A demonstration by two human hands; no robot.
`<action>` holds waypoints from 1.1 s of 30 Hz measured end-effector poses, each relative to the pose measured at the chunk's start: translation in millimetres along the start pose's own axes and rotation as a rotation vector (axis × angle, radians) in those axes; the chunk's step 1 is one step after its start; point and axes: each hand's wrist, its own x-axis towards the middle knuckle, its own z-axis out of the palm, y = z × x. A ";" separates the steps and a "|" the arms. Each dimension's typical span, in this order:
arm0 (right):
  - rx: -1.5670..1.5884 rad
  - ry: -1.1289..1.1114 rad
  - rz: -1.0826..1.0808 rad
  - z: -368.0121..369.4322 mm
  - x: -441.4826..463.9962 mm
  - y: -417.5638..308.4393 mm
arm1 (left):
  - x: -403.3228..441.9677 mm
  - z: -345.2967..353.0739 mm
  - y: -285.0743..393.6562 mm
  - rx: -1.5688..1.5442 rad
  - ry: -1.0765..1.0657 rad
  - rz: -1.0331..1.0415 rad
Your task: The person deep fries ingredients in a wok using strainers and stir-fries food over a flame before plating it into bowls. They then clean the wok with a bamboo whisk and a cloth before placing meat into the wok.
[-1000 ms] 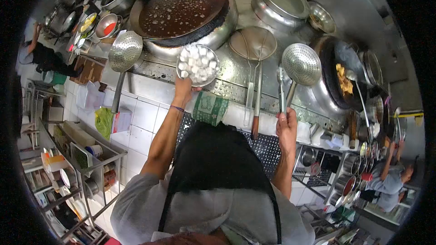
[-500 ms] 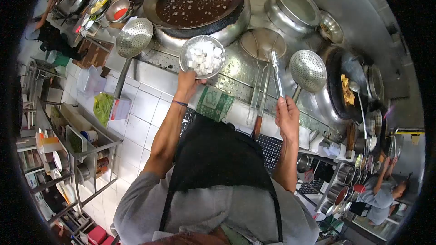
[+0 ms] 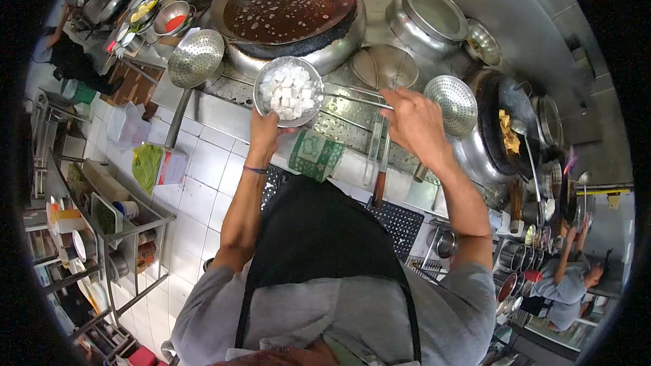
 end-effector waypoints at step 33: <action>-0.232 -0.006 -0.584 -3.4 150.1 -107.9 | -37.0 -73.0 80.2 -0.080 0.160 0.074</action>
